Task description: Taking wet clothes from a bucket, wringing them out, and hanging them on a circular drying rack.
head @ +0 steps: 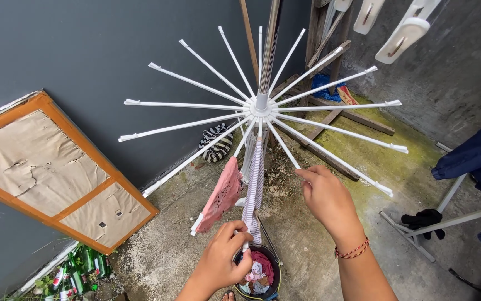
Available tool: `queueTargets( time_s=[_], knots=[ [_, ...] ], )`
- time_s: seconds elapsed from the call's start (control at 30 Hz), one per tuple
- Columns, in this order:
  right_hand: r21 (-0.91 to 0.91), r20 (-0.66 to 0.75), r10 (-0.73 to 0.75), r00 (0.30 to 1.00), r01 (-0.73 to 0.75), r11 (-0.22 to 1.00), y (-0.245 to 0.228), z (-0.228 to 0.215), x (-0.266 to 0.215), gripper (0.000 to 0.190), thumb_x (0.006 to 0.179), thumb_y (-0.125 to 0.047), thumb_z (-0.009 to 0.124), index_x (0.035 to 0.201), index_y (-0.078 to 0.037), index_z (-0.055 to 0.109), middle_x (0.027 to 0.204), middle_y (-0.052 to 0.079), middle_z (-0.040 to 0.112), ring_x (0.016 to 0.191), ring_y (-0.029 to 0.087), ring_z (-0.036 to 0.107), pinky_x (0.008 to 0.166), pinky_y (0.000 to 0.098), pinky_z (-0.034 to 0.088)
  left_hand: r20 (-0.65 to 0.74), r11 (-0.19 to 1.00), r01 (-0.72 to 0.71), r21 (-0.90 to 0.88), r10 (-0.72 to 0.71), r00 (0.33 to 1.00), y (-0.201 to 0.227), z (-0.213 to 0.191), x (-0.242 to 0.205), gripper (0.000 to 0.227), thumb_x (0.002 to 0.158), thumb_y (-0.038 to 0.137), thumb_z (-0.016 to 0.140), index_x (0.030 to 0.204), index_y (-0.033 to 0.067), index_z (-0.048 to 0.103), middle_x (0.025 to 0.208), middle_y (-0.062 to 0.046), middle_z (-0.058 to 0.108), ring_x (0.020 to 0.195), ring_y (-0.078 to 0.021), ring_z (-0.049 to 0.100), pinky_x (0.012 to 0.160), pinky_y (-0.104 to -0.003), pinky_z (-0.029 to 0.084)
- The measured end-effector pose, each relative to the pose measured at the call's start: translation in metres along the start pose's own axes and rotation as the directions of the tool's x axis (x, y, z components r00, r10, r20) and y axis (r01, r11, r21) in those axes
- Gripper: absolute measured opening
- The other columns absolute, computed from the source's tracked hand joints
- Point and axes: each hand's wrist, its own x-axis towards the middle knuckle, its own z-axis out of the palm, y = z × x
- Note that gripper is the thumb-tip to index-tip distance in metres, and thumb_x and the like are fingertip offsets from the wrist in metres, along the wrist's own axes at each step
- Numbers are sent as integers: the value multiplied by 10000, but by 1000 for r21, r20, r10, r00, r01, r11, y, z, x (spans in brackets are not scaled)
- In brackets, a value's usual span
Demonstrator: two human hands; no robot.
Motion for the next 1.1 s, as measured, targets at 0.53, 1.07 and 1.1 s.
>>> queueTargets(
  time_s=[0.53,1.07,1.1],
  knots=[
    [480,96,-65,993,11,877,-15,54,10,254,922,-229,673,1108,-149,826,1130,10,770,840,125,717,778,261,583,-187,970,25,243,22,982,1,-16,3,180,797,74,586,960,91,659,1095,-114,622,1054,-309,614,909,-465,435],
    [591,-106,-106,989,149,793,-49,90,3,263,946,-211,649,1122,-81,794,1078,64,731,835,144,724,756,246,636,-5,710,442,-548,-531,847,-2,13,-2,386,811,184,800,1170,47,778,1124,-81,736,905,-124,753,875,-223,680],
    [600,-129,-99,987,157,784,-49,92,1,267,950,-204,637,1131,-85,792,1106,68,728,866,152,738,785,254,644,-29,721,412,-556,-513,858,-3,13,-3,364,809,156,803,1153,38,780,1107,-85,734,888,-126,753,860,-224,682]
  ],
)
